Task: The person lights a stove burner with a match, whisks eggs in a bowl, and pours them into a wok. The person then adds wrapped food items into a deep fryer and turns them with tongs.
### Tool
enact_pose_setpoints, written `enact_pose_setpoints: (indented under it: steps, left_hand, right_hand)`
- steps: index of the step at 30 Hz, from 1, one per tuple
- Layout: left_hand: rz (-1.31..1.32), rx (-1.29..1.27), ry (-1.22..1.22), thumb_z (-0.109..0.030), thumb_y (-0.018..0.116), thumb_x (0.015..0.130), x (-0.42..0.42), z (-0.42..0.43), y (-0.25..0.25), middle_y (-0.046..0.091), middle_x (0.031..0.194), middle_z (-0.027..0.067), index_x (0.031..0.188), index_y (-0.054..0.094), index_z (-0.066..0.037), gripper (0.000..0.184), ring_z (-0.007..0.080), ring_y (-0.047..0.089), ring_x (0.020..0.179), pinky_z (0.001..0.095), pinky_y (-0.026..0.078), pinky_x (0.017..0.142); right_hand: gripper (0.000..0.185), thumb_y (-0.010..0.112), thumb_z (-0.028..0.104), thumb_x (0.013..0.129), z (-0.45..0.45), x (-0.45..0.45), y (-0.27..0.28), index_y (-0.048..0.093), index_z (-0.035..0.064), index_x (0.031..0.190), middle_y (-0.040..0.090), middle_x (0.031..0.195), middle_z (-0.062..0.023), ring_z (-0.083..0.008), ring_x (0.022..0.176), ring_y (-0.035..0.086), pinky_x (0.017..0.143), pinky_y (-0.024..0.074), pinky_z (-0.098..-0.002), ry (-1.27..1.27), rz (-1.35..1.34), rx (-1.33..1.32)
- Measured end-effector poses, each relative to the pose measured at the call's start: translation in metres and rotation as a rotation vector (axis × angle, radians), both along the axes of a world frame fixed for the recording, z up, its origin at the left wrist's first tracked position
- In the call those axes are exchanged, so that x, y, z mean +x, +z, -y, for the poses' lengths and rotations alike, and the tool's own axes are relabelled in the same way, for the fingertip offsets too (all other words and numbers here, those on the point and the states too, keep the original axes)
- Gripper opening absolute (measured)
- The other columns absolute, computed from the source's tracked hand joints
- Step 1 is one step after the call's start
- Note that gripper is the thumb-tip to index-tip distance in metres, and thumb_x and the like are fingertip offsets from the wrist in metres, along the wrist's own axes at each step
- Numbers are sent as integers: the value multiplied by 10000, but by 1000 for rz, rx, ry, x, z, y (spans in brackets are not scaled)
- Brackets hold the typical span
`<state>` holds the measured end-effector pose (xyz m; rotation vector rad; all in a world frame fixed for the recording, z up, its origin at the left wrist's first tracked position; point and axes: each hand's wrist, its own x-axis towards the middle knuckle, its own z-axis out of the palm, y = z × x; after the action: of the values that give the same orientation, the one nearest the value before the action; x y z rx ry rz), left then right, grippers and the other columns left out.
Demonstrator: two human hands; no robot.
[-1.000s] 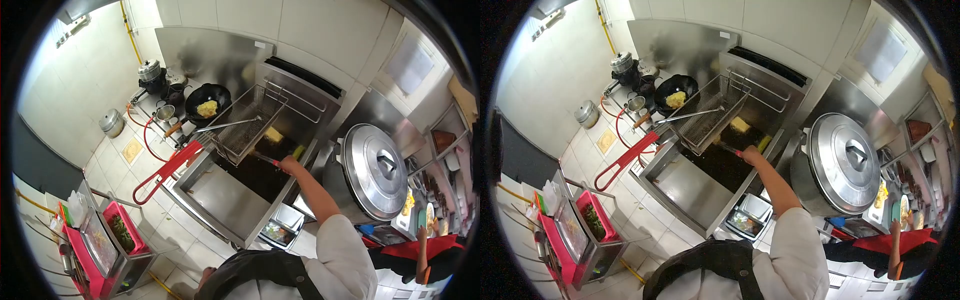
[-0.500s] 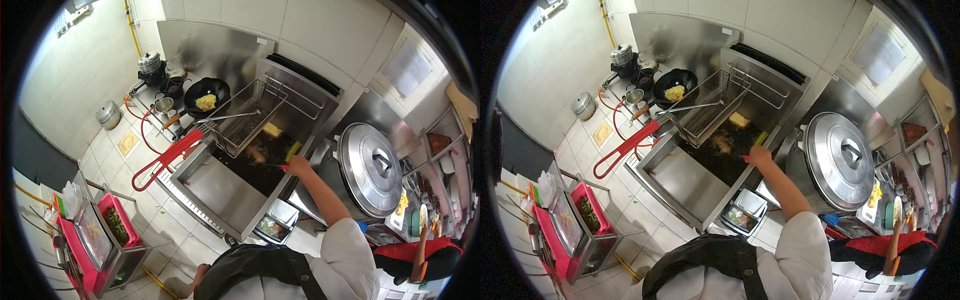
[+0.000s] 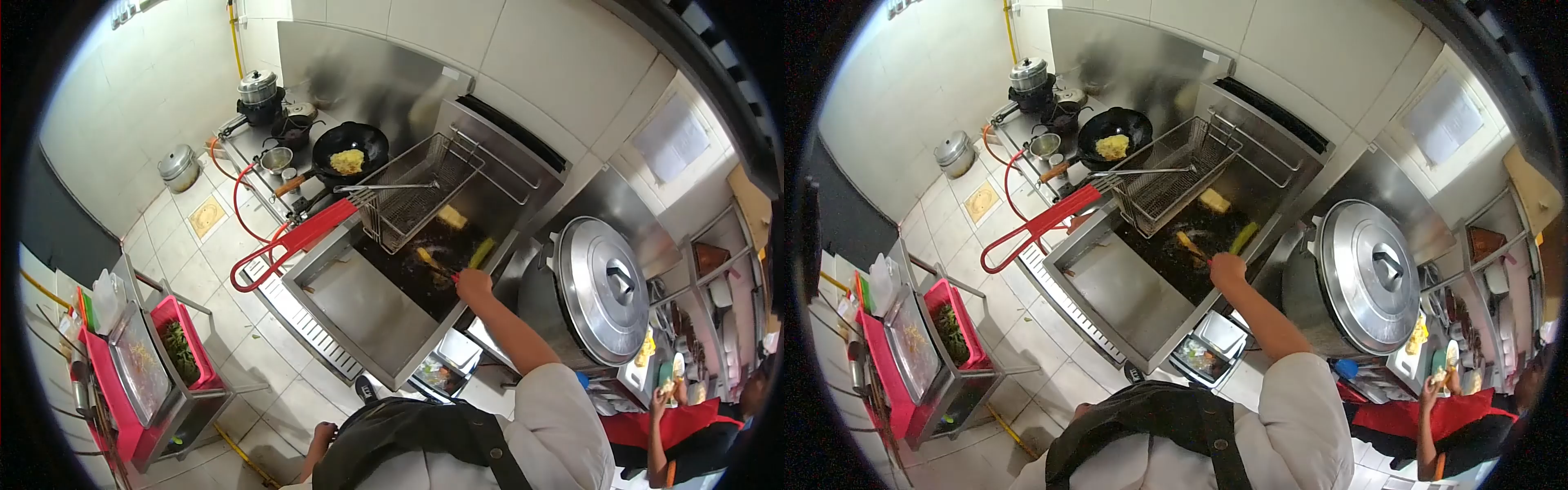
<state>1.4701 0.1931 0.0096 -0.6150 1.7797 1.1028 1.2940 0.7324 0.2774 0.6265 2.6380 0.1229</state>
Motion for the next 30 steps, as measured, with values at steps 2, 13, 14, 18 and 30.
enact_pose_setpoints:
  steps: [2,13,14,18,30]
  left_hand:
    - [27,26,25,-99,536,778,1,2,-7,609,750,163,906,580,47,198,233,574,577,352,479,478]
    - [147,-71,-109,-163,532,794,-22,4,-85,647,811,134,860,605,7,197,262,643,692,378,489,552]
    - [40,-21,-244,-169,532,797,-27,7,-86,647,817,133,865,604,2,197,261,643,696,380,491,552]
    - [36,64,-40,-186,538,819,-37,-3,-82,646,839,129,938,579,-8,218,261,637,692,388,491,549]
    - [-216,122,-316,-145,548,814,-13,34,-27,639,845,127,949,573,-2,198,265,621,677,392,477,548]
  right_hand:
    - [231,604,261,804,5,19,12,679,52,867,660,907,-142,-270,804,660,650,532,-396,11,-101,-27]
    - [363,656,387,730,-18,63,8,687,72,910,649,850,-177,-328,840,628,730,491,-420,-61,-295,-406]
    - [355,669,383,723,-24,61,-2,692,81,907,647,824,-178,-326,818,629,718,483,-411,-82,-293,-441]
    - [350,697,387,693,-27,44,-20,701,80,862,645,797,-183,-316,790,634,706,479,-395,-111,-233,-411]
    - [415,677,388,742,-26,21,12,664,20,934,645,986,-180,-316,934,624,775,508,-401,-210,-248,-111]
